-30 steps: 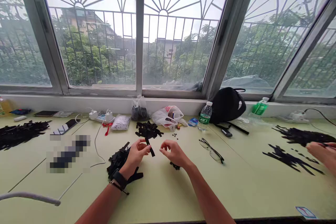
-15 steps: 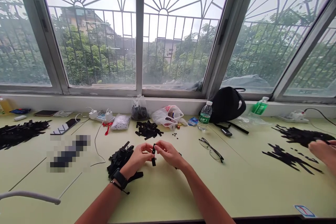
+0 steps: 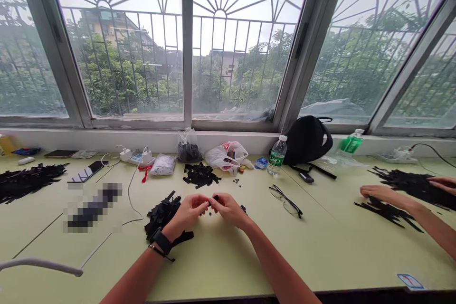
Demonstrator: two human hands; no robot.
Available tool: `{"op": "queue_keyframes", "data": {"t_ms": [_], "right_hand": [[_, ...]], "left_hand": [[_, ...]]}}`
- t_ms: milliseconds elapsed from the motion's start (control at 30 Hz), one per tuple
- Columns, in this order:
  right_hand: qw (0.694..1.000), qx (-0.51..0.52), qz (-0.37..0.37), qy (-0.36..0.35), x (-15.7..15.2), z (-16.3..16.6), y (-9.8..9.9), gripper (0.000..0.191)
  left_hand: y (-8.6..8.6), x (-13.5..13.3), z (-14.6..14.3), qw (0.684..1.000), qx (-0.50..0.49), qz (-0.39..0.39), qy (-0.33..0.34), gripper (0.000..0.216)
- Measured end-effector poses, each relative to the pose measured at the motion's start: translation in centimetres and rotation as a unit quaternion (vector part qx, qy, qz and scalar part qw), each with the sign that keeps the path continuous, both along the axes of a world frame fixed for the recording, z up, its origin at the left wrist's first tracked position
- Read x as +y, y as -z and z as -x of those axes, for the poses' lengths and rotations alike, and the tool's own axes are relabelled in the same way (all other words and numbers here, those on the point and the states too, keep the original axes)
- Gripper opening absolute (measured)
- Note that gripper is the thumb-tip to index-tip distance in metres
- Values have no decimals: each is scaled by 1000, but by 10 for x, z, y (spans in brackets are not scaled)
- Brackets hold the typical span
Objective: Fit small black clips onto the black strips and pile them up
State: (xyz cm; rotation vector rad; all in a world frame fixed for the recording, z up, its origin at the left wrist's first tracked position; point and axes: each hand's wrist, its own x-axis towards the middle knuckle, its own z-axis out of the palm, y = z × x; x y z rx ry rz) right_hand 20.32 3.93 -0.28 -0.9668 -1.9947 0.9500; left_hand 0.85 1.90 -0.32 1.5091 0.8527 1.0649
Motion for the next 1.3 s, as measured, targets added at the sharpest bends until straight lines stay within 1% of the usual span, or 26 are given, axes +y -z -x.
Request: {"op": "queue_keyframes", "data": {"t_ms": [133, 233, 333, 400, 467, 500, 533, 567, 600, 667, 733, 800, 867, 967, 1100, 1167, 1300], "right_hand": [[999, 12, -17, 32, 1, -1, -2, 43], [997, 15, -36, 72, 1, -2, -6, 43], [994, 34, -44, 97, 3, -5, -9, 45], [991, 55, -42, 111, 5, -8, -11, 46], [991, 67, -33, 110, 6, -10, -12, 48], [992, 67, -26, 100, 6, -11, -13, 49], [994, 64, -17, 82, 5, -10, -13, 49], [996, 59, -7, 60, 3, -9, -14, 50], [998, 54, 2, 36, 1, -8, -14, 50], [999, 53, 14, -3, -4, -3, -15, 50], [998, 55, 20, -27, -8, 2, -16, 52], [998, 52, 22, -33, -9, 5, -15, 54], [998, 49, 22, -20, -7, 5, -14, 55], [998, 61, 9, 26, -3, 2, -12, 55], [994, 88, -11, 68, 0, -1, -14, 54], [989, 111, -19, 96, 1, -2, -16, 55], [970, 165, -34, 178, 4, -9, -20, 55]], "left_hand": [[4, 3, 0, 1000, 21, -16, -17, 40], [6, 6, 0, 997, 30, -36, -56, 41], [7, 8, 1, 992, 36, -52, -110, 45], [5, 9, 4, 984, 28, -60, -164, 47], [2, 9, 7, 974, 19, -66, -215, 47], [0, 9, 8, 971, 15, -69, -230, 47], [-2, 7, 9, 970, 12, -73, -232, 46], [-4, 6, 9, 972, 11, -78, -221, 46], [-6, 4, 8, 977, 11, -85, -197, 46], [-7, -1, 3, 986, 24, -104, -126, 45], [-7, -4, -3, 989, 52, -125, -61, 47], [-4, -6, -7, 989, 64, -128, -30, 52], [-2, -5, -7, 991, 57, -117, -26, 52], [0, -1, -4, 993, 49, -101, -32, 48], [1, 3, -1, 993, 50, -100, -46, 44], [2, 3, -1, 992, 51, -101, -61, 45], [3, 5, -1, 990, 43, -92, -96, 47]]}}
